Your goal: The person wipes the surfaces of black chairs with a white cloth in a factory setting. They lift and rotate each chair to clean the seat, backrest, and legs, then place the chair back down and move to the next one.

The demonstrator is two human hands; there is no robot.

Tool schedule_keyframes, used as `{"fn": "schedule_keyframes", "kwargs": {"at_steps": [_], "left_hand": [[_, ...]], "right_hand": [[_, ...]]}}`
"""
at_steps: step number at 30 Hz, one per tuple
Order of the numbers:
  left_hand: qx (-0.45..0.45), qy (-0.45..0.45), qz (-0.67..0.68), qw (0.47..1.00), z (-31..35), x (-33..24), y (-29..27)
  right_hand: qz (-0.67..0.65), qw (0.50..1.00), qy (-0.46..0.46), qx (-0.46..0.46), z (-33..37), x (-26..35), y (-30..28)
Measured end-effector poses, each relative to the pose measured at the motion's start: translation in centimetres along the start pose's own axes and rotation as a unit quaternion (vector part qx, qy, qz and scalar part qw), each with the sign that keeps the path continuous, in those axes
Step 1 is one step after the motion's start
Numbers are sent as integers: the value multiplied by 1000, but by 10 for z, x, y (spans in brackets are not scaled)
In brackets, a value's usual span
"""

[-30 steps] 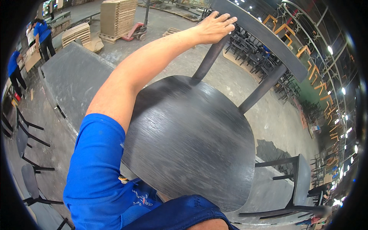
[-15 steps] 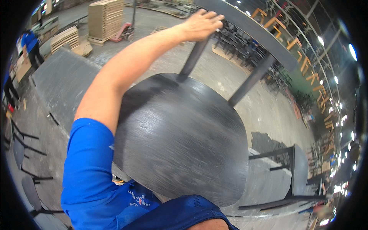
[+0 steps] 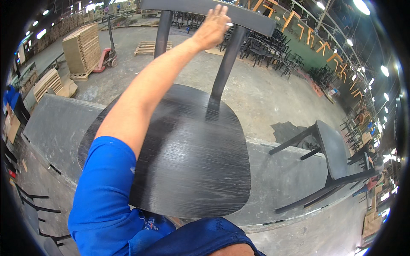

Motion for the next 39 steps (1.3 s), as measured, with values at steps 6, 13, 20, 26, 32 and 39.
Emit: {"fn": "schedule_keyframes", "kwargs": {"at_steps": [6, 13, 20, 26, 32, 39], "left_hand": [[21, 47, 68, 996, -35, -74, 43], [17, 22, -26, 999, -5, 3, -8], [55, -49, -165, 984, 63, 110, -103], [94, -122, -153, 976, 89, 144, -133], [139, -18, -112, 984, 73, 68, -80], [158, -14, 207, 965, 45, -45, 0]], "right_hand": [[-10, 1000, -9, 8, 2, -3, -3], [-4, 999, -25, 24, 7, -8, -5], [12, 999, -36, 31, 15, -9, -2], [28, 998, -46, 25, 19, -6, -2], [48, 997, -52, 23, 25, 2, -5], [62, 996, -57, 23, 24, 8, -2]]}}
Point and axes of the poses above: each hand's wrist, its own z-axis away from the middle knuckle, its own y-axis out of the palm, x = y × z, the point moved 7 cm from there along -z, towards the middle knuckle, and after that the axes turned 8 degrees about x, right-handed, at the moved point
